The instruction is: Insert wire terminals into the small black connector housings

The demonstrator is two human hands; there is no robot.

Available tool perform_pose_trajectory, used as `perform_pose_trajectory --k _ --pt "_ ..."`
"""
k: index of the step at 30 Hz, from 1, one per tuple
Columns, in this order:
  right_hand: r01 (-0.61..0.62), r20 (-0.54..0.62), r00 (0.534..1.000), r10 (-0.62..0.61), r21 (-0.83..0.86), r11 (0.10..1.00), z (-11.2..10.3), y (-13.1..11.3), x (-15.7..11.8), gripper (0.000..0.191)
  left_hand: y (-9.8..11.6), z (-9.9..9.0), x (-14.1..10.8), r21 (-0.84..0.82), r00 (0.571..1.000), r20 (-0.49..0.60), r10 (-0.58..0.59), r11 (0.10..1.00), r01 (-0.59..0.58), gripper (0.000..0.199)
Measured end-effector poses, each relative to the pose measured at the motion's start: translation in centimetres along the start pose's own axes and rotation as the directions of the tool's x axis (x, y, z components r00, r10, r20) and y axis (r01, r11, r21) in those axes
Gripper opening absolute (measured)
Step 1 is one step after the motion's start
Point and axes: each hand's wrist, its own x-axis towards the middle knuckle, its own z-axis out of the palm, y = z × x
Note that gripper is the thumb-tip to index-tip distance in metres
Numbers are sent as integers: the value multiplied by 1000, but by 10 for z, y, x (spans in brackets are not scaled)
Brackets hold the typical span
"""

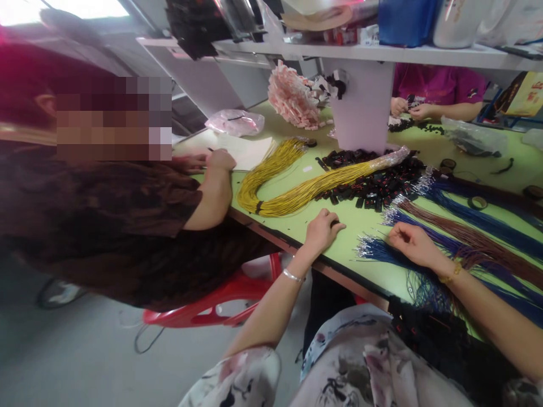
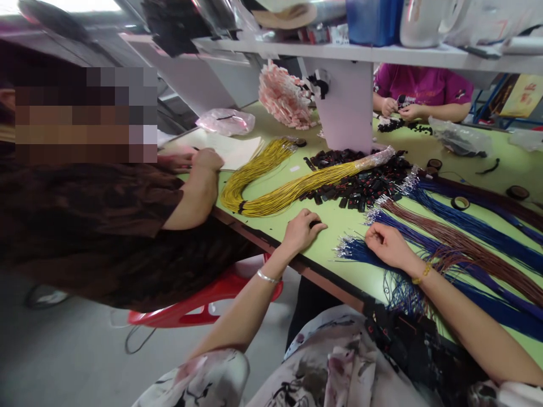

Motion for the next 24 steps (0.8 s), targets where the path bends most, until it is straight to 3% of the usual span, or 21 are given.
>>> perform_pose_trajectory --k 2,4,5,7,10,12,15,18,24 --pt "16 1 1000 -16 60 998 4 -6 5 15 3 2 -5 -149 998 -48 -34 988 26 22" --pt "18 -4 1000 -17 101 995 7 -11 9 15 12 6 -10 -437 993 -46 -111 896 80 24" --pt "14 -11 1000 -13 113 994 8 -14 10 16 18 8 -13 -598 989 -2 -150 792 119 27" --pt "3 -35 999 1 121 993 11 -17 10 15 34 11 -18 -842 972 168 -163 489 228 33" --pt "-12 -87 996 22 114 993 14 -19 6 12 60 15 -29 -916 919 393 -17 77 393 39" --pt "-10 -124 992 21 92 996 15 -18 2 10 73 19 -35 -886 889 453 72 -71 457 42" --pt "9 -176 984 -5 21 1000 14 -13 -4 11 84 25 -40 -851 868 483 117 -171 497 39" --pt "27 -201 979 -34 -36 999 13 -10 -7 13 88 30 -42 -841 873 467 144 -235 488 34" --pt "66 -200 977 -75 -54 996 15 -12 -9 18 92 33 -44 -832 878 445 175 -281 478 34"
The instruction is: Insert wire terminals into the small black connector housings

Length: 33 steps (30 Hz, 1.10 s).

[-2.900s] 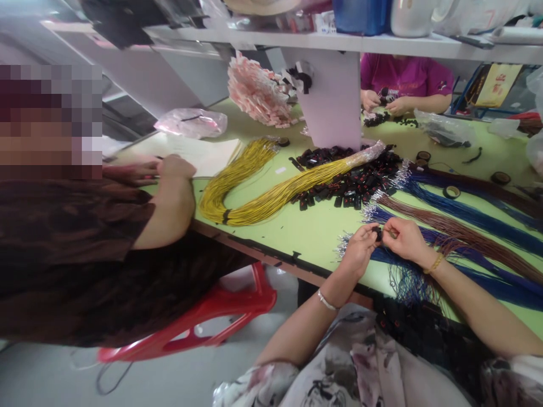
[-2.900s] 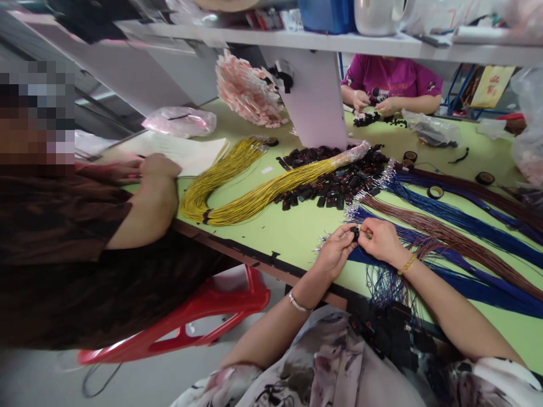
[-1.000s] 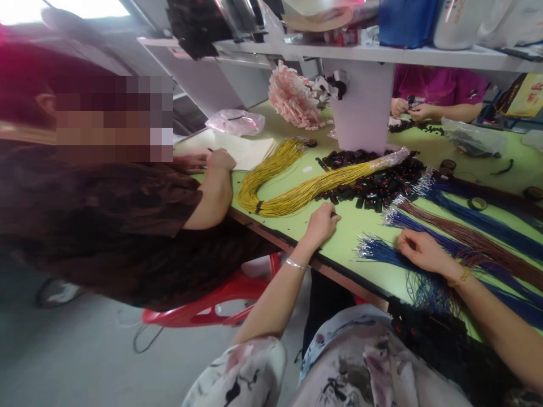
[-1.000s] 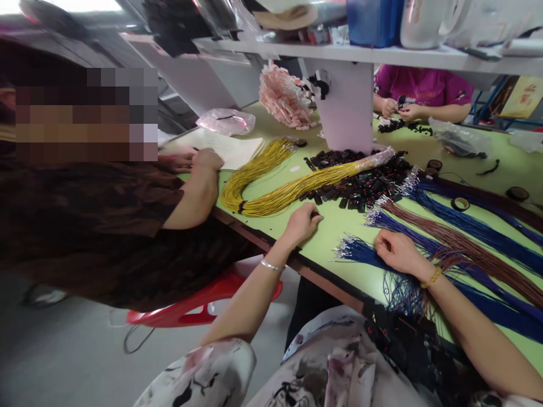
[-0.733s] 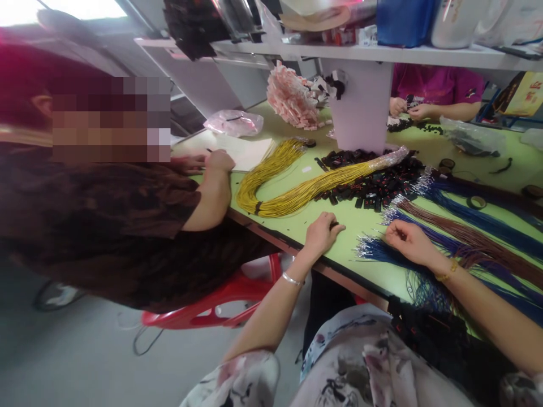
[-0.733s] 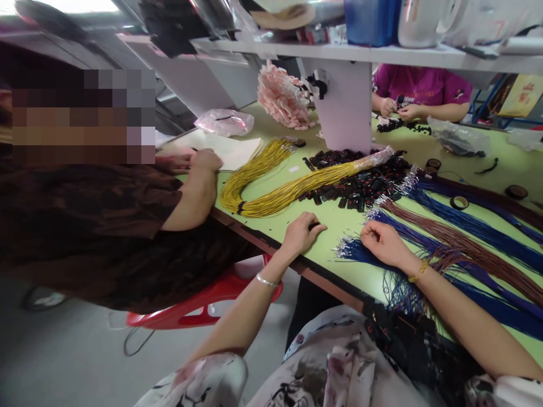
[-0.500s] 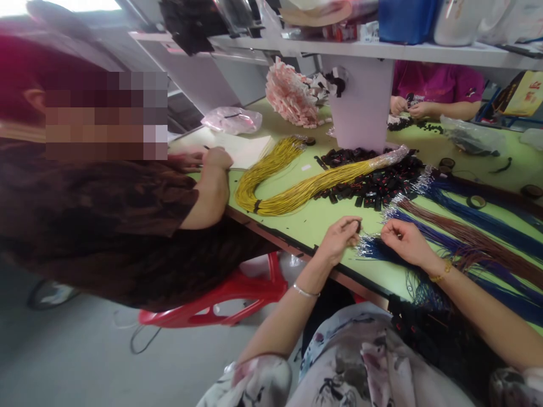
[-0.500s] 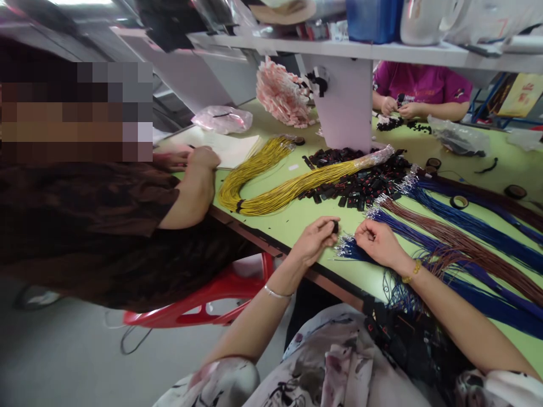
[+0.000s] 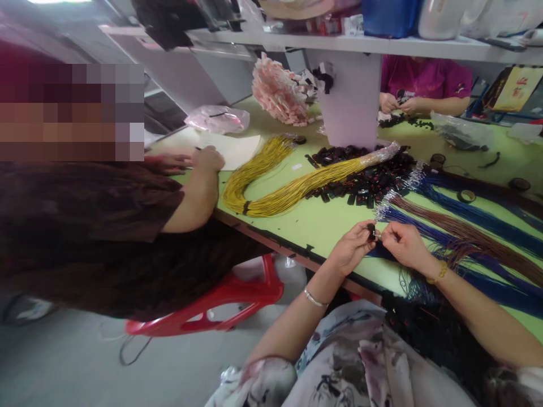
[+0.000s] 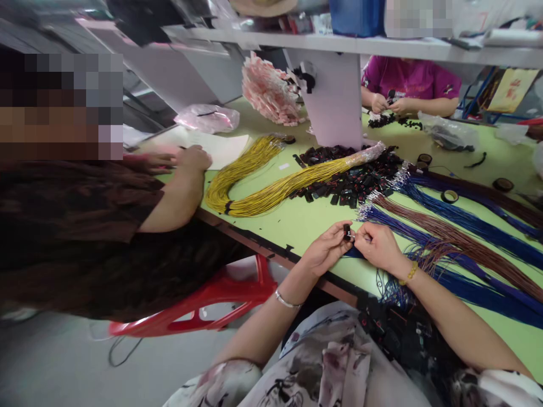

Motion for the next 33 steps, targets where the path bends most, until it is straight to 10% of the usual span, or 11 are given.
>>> perform_pose_trajectory --k 26,33 --pt "-6 99 995 19 -133 991 8 4 -5 16 -21 16 -5 184 964 -214 157 976 -118 32" --pt "-82 29 995 93 -267 960 -36 34 20 24 -23 20 4 144 962 -232 144 983 -112 32"
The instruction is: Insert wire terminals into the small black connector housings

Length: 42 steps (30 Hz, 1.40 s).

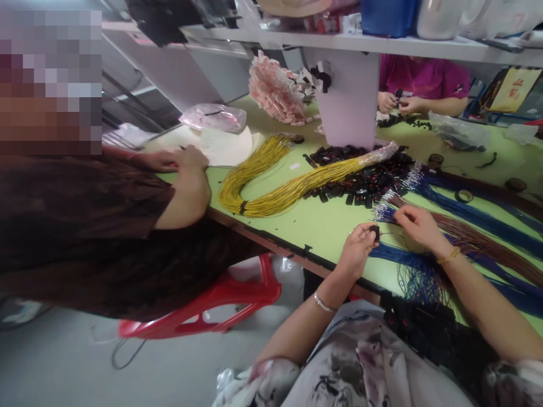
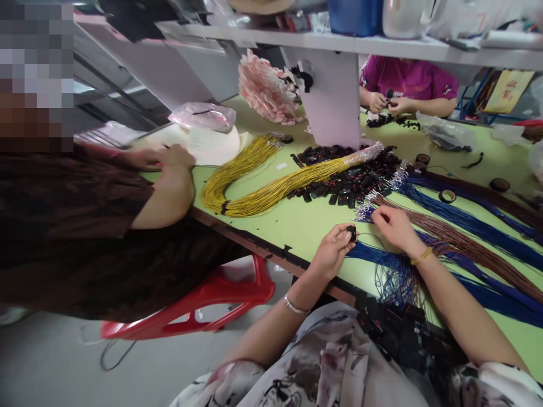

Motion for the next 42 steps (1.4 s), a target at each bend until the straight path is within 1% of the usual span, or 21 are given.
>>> perform_pose_trajectory --k 1,2,3,4,7,9,11,13,15,17,19,21,24,26,28,30,32,34,37,40,42 --pt "-61 -28 998 57 -151 987 -5 10 4 19 -2 1 2 1 1000 5 -17 1000 17 32" --pt "-119 -42 993 112 -277 953 -9 20 7 16 -4 1 4 4 999 11 -34 999 34 32" --pt "-141 -15 989 145 -346 927 -11 28 9 15 -6 2 5 8 999 15 -47 999 47 32" --pt "-147 9 987 163 -381 913 -12 35 10 14 -8 2 6 11 998 19 -55 998 55 32" --pt "-115 52 988 143 -360 926 -13 45 9 17 -11 3 8 10 997 25 -67 998 67 32" --pt "-91 48 992 114 -345 934 -14 44 7 20 -11 2 9 4 997 26 -75 997 75 32" --pt "-57 50 995 82 -371 927 -15 42 5 20 -10 1 9 1 996 27 -86 996 86 33" --pt "-16 54 998 45 -441 897 -17 39 5 20 -10 0 10 -1 995 27 -94 996 94 33" --pt "28 67 998 9 -531 847 -20 35 5 21 -10 -1 11 -4 995 26 -98 995 98 32" --pt "58 94 996 -1 -603 796 -23 32 5 21 -11 -2 11 -4 995 30 -99 995 99 31" --pt "68 117 993 8 -626 777 -26 29 6 20 -12 -2 11 -6 994 36 -100 995 100 30" --pt "51 112 994 17 -581 813 -28 30 7 21 -12 -2 11 -8 994 38 -102 995 102 30" --pt "24 84 996 9 -383 923 -26 33 11 23 -11 -1 11 -11 994 38 -100 995 101 30" --pt "37 120 993 -11 -212 977 -23 36 16 22 -11 0 11 -11 994 35 -103 995 103 30" --pt "39 170 985 -19 -120 992 -23 39 21 18 -10 0 11 -12 994 29 -107 994 107 30" --pt "-13 164 986 36 -139 990 -25 40 27 14 -10 0 11 -14 994 25 -106 994 106 31" --pt "-88 124 986 109 -165 982 -31 40 30 16 -9 1 10 -22 994 27 -105 994 105 30" --pt "-130 96 985 145 -150 980 -36 39 32 17 -9 1 10 -28 994 29 -104 994 105 29" --pt "-98 108 988 112 -131 987 -39 34 32 14 -10 1 10 -27 994 31 -101 994 101 29" --pt "-66 127 988 83 -129 989 -36 26 31 12 -11 1 10 -29 995 29 -98 995 99 29" --pt "-47 129 990 49 -20 999 -33 19 31 13 -11 0 10 -35 995 33 -96 995 97 30"
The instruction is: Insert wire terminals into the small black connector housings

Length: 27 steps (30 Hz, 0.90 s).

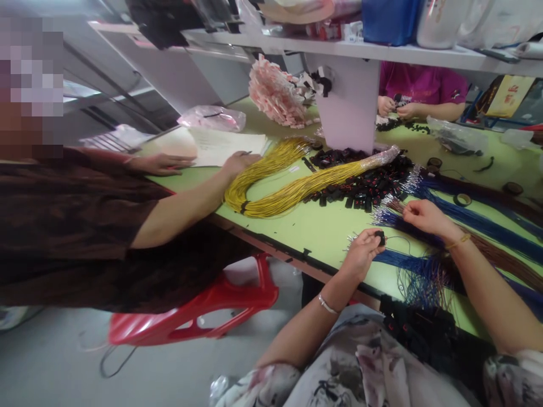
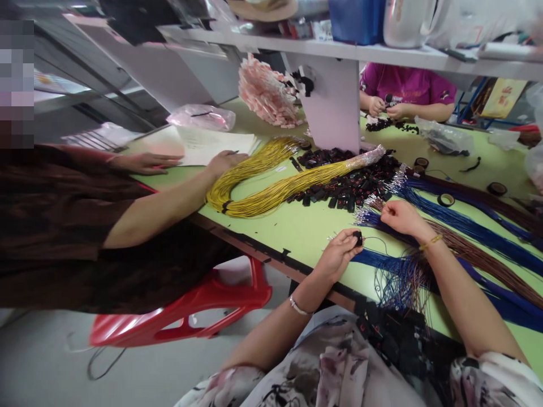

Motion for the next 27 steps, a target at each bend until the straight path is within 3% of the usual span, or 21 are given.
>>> perform_pose_trajectory --k 4,10,13,16,27 --pt "67 -25 998 -62 268 961 7 -20 -2 18 0 -1 0 -13 1000 11 1 1000 -1 29" --pt "63 6 998 -70 360 931 29 -39 -17 13 1 -2 0 -86 1000 27 -4 996 6 28" --pt "22 14 999 -29 360 933 42 -37 -28 9 2 -3 0 -120 1000 30 -8 993 11 25" --pt "49 -51 998 -35 308 950 51 -35 -37 7 2 -2 1 -126 999 31 -10 992 13 22" --pt "37 -138 990 -15 158 987 61 -34 -43 14 1 -4 1 -128 998 56 -3 992 10 23"
